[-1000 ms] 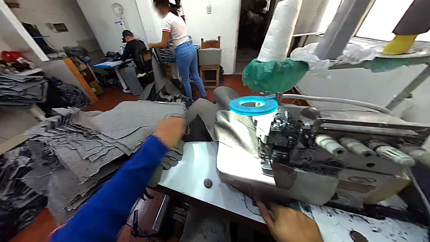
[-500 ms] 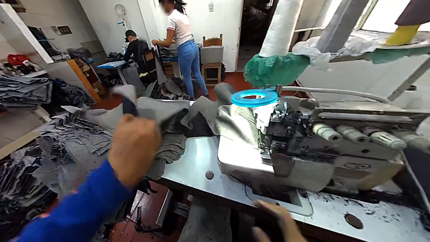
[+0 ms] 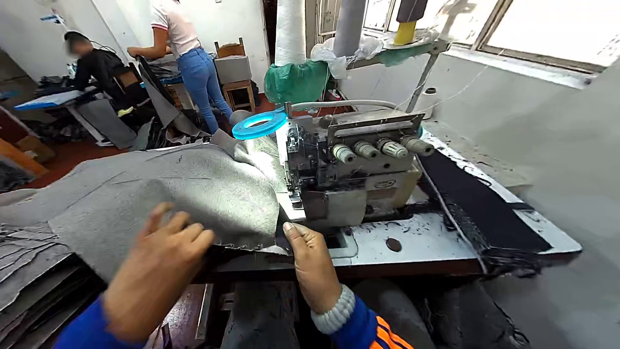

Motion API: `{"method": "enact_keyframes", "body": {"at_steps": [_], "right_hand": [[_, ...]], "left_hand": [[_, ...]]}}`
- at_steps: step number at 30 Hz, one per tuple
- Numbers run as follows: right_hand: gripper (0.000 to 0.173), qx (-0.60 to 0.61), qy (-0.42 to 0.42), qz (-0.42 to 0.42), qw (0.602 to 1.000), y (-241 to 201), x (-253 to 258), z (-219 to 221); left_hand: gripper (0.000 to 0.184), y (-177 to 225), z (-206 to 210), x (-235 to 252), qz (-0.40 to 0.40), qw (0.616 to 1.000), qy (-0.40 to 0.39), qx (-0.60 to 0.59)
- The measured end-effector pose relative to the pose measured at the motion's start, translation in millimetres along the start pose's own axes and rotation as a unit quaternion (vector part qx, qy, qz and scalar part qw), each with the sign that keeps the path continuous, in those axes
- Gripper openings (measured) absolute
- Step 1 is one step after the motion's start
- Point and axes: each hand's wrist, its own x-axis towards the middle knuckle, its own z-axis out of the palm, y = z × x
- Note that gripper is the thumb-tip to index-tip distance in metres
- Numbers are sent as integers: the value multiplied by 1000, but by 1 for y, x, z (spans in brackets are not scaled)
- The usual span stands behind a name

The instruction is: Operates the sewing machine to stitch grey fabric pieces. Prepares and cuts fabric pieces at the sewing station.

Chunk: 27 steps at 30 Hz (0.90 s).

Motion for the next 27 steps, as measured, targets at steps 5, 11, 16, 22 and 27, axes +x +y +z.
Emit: {"method": "enact_keyframes", "body": {"at_steps": [5, 11, 16, 22, 27], "right_hand": [[32, 99, 70, 50, 991, -12, -6, 13], [39, 0, 54, -2, 999, -3, -21, -16], [24, -401, 222, -165, 873, -42, 14, -162], [38, -628, 182, 79, 753, -90, 151, -279], [38, -712, 138, 182, 664, -80, 207, -288]], "left_hand": [[13, 55, -27, -27, -18, 963, -160, -218], [32, 30, 79, 35, 101, 960, 117, -235], [47, 2, 135, 34, 20, 958, 206, -198], [53, 71, 117, 23, -163, 943, 224, -184], [49, 43, 80, 54, -80, 973, 161, -143]]}}
